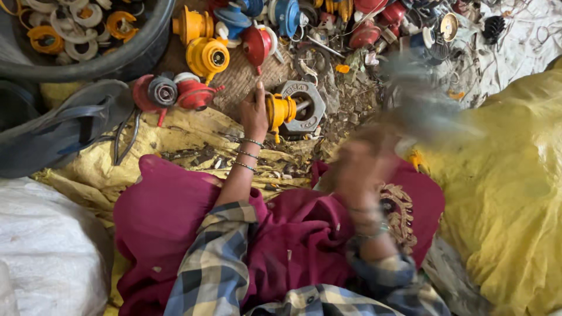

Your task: The person sits on the floor and uses a hammer to strike small mechanical parts placed in a metal vise. They repeatedly position, strike, and inspect the parts, handling them one at a time.

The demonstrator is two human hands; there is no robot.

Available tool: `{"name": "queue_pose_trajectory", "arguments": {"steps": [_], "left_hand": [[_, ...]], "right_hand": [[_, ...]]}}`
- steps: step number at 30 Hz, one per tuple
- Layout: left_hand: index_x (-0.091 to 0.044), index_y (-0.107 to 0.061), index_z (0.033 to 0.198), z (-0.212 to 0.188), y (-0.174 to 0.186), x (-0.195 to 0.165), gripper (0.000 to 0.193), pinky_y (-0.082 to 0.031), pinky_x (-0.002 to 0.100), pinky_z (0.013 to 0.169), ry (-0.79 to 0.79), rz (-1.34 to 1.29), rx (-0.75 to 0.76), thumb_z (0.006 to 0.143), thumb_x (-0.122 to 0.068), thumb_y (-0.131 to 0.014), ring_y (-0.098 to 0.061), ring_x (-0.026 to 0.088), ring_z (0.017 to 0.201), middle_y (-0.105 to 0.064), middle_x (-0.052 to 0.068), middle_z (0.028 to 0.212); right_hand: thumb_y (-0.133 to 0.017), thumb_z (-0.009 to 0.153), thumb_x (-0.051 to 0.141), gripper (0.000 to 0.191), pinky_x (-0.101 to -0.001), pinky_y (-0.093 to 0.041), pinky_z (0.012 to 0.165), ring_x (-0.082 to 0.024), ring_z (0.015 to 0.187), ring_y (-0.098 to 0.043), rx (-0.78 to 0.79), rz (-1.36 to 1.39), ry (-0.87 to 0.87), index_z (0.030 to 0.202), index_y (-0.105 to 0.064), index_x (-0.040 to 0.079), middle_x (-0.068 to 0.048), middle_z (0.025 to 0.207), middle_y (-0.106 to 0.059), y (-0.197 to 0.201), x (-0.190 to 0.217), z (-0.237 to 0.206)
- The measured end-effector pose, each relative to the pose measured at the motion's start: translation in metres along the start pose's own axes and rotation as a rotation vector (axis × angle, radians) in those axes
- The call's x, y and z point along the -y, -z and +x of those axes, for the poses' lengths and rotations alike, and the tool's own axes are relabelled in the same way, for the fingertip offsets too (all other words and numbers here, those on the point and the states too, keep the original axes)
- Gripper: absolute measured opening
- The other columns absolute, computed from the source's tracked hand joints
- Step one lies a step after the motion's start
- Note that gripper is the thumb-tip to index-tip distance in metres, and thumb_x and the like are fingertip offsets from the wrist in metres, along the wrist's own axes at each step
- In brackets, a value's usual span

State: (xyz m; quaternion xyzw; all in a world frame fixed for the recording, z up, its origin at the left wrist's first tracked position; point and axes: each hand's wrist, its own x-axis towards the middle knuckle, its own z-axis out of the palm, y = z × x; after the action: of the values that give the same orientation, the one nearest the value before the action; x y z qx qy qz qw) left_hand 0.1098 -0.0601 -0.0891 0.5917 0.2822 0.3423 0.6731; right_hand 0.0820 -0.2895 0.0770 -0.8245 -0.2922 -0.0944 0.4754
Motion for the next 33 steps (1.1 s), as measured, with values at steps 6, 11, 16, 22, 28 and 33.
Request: {"name": "queue_pose_trajectory", "arguments": {"steps": [6, 11, 16, 22, 28, 33], "left_hand": [[0.005, -0.07, 0.091, -0.01, -0.012, -0.006, 0.063, -0.047, 0.044, 0.067, -0.18, 0.318, -0.069, 0.109, -0.053, -0.051, -0.066, 0.03, 0.071, -0.068, 0.022, 0.081], [0.001, -0.066, 0.081, -0.012, 0.006, -0.003, 0.063, -0.045, 0.039, 0.062, -0.063, 0.058, -0.034, 0.107, -0.052, -0.045, -0.057, 0.021, 0.063, -0.066, 0.013, 0.07], [0.004, -0.064, 0.078, 0.002, 0.01, -0.001, 0.063, -0.042, 0.039, 0.061, 0.035, 0.022, -0.065, 0.108, -0.05, -0.05, -0.049, 0.017, 0.063, -0.062, 0.012, 0.067], [0.003, -0.069, 0.084, 0.003, 0.013, -0.003, 0.06, -0.05, 0.038, 0.068, -0.077, 0.029, -0.065, 0.109, -0.048, -0.049, -0.062, 0.018, 0.07, -0.07, 0.011, 0.074], [0.003, -0.071, 0.081, 0.007, 0.028, -0.004, 0.054, -0.049, 0.042, 0.066, -0.148, 0.128, -0.234, 0.106, -0.041, -0.054, -0.068, 0.026, 0.068, -0.073, 0.016, 0.075], [0.003, -0.066, 0.077, 0.008, 0.017, -0.004, 0.063, -0.041, 0.045, 0.061, -0.002, 0.216, -0.238, 0.108, -0.049, -0.045, -0.053, 0.024, 0.057, -0.062, 0.013, 0.065]], "right_hand": [[-0.062, 0.104, 0.029, 0.038, -0.0434, -0.049, 0.051, -0.028, 0.059, -0.063, 0.267, -0.261, -0.201, 0.125, -0.055, -0.002, -0.018, 0.078, -0.066, -0.041, -0.029, -0.019], [-0.051, 0.109, 0.027, 0.033, -0.0389, -0.054, 0.063, -0.026, 0.072, -0.063, 0.053, -0.212, -0.095, 0.131, -0.052, 0.001, -0.016, 0.089, -0.065, 0.034, 0.022, -0.017], [-0.058, 0.113, 0.03, 0.035, -0.032, -0.059, 0.065, -0.02, 0.077, -0.067, -0.157, 0.482, 0.115, 0.135, -0.048, 0.005, -0.014, 0.098, -0.067, 0.059, 0.038, -0.006], [-0.062, 0.099, 0.023, 0.024, -0.0438, -0.05, 0.057, -0.032, 0.066, -0.063, 0.332, -0.56, 0.054, 0.109, -0.052, 0.003, -0.017, 0.081, -0.065, -0.041, -0.052, -0.022], [-0.059, 0.105, 0.026, 0.029, -0.0381, -0.053, 0.051, -0.023, 0.059, -0.067, 0.409, -0.214, -0.476, 0.112, -0.053, -0.001, -0.013, 0.075, -0.067, -0.037, -0.075, -0.047], [-0.06, 0.102, 0.022, 0.028, -0.0303, -0.052, 0.046, -0.014, 0.054, -0.067, 0.266, -0.093, -0.377, 0.112, -0.051, -0.002, -0.008, 0.07, -0.069, 0.003, -0.024, -0.021]]}}
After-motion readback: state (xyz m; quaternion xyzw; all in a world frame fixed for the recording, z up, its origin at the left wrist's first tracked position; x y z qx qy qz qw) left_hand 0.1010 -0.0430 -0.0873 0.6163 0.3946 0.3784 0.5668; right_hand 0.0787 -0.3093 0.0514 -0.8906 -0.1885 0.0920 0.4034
